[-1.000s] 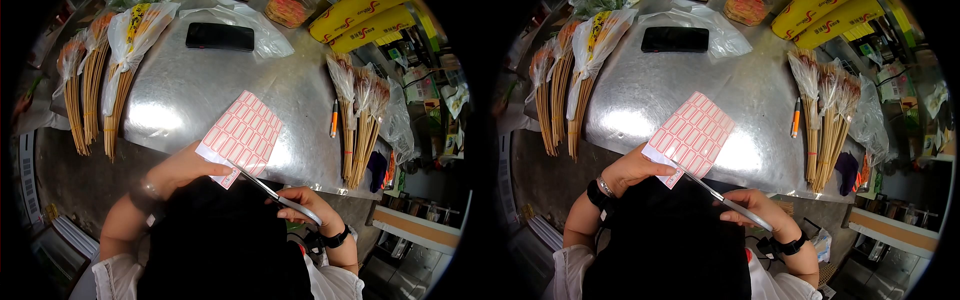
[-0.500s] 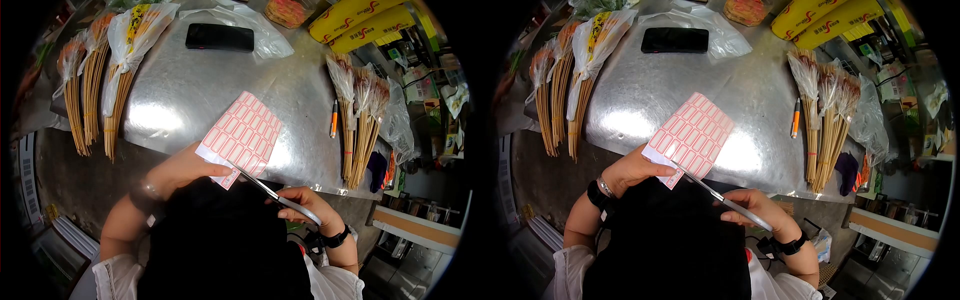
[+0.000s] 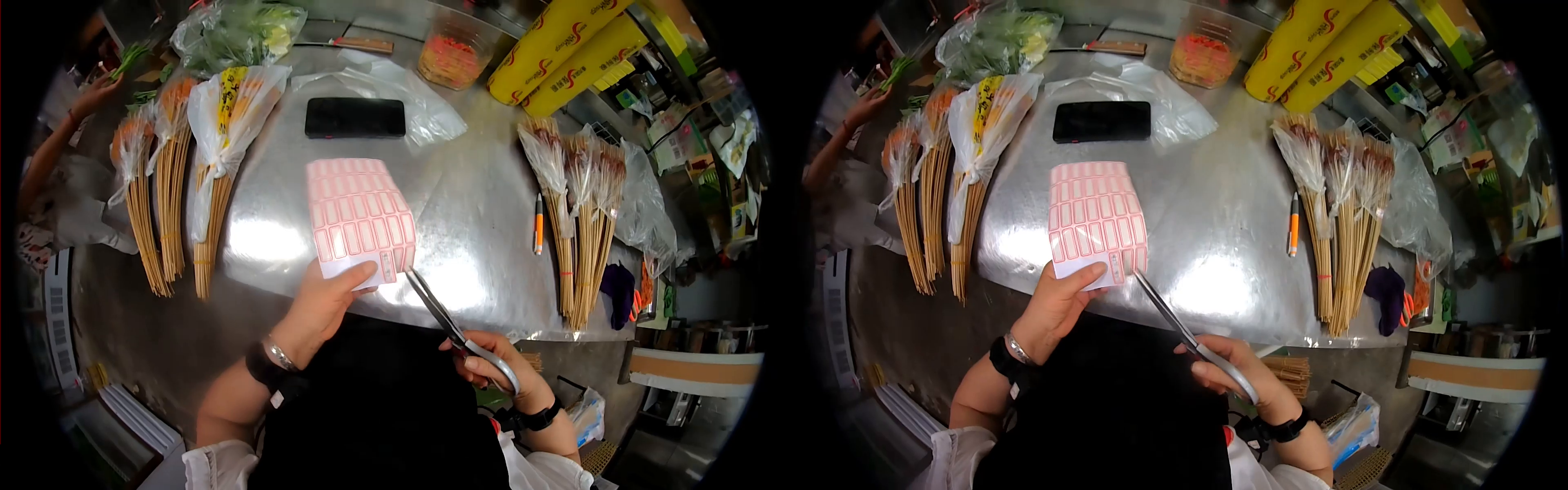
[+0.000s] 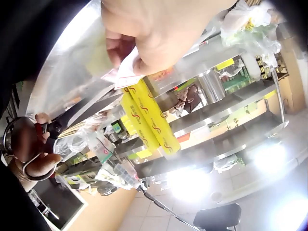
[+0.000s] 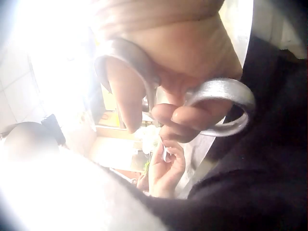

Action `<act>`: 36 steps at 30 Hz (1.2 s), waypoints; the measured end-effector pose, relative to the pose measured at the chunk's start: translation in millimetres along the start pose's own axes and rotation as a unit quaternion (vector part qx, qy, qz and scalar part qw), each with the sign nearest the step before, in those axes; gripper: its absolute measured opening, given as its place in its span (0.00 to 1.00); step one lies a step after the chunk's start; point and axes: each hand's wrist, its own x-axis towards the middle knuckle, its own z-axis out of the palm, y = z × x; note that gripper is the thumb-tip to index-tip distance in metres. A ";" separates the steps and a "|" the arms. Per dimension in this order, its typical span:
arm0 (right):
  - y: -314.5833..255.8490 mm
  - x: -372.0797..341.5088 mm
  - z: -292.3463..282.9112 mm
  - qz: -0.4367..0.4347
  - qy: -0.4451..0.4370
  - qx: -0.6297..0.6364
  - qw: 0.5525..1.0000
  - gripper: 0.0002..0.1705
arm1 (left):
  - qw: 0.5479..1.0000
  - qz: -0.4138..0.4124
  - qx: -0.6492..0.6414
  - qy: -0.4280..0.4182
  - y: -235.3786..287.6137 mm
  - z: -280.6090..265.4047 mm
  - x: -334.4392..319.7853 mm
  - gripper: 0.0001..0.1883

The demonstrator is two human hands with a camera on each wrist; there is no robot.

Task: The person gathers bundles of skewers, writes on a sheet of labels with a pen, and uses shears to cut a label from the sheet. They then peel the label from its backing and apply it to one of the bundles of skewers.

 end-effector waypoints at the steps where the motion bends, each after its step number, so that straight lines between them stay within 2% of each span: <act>1: 6.4 0.2 2.0 -0.018 0.019 -0.015 1.000 0.23 | 1.000 0.021 -0.005 0.013 -3.0 2.6 2.8 0.22; 3: 8.2 -2.3 5.4 -0.028 0.054 -0.045 0.997 0.23 | 0.998 0.041 -0.008 0.037 -9.0 5.9 7.3 0.22; 6: 20.4 2.2 13.3 -0.127 0.113 -0.151 0.974 0.24 | 0.997 0.038 -0.006 0.066 -13.8 9.3 11.1 0.22; 7: 15.3 -1.3 15.4 -0.071 0.121 -0.154 0.978 0.26 | 0.997 0.036 -0.007 0.070 -14.6 10.4 11.6 0.22; 10: 25.3 4.5 18.7 -0.093 0.136 -0.159 0.973 0.25 | 0.996 0.033 -0.015 0.078 -15.8 18.1 10.0 0.20; 13: 18.6 7.6 22.9 -0.062 0.125 -0.146 0.979 0.24 | 0.996 0.033 -0.023 0.077 -15.7 23.6 7.8 0.19; 16: 16.9 13.5 25.0 -0.084 0.126 -0.163 0.975 0.24 | 0.996 0.032 -0.034 0.070 -19.9 23.4 7.9 0.19; 25: 11.2 22.8 30.2 -0.043 0.131 -0.115 0.984 0.24 | 0.995 0.035 -0.054 0.078 -26.7 26.0 7.8 0.21; 28: 22.1 23.7 27.1 -0.105 0.159 -0.136 0.972 0.24 | 0.995 0.028 -0.057 0.077 -21.9 25.9 6.8 0.21; 31: 24.0 11.2 14.7 -0.090 0.237 -0.191 0.948 0.26 | 0.996 0.019 -0.057 0.074 -18.1 20.2 6.6 0.21; 32: 21.6 11.9 12.7 -0.136 0.287 -0.197 0.927 0.31 | 0.996 0.014 -0.056 0.070 -18.0 18.0 6.5 0.21; 36: -5.0 17.7 -1.4 -0.148 0.389 -0.372 0.830 0.28 | 0.998 -0.003 -0.033 0.060 -20.4 14.3 5.8 0.21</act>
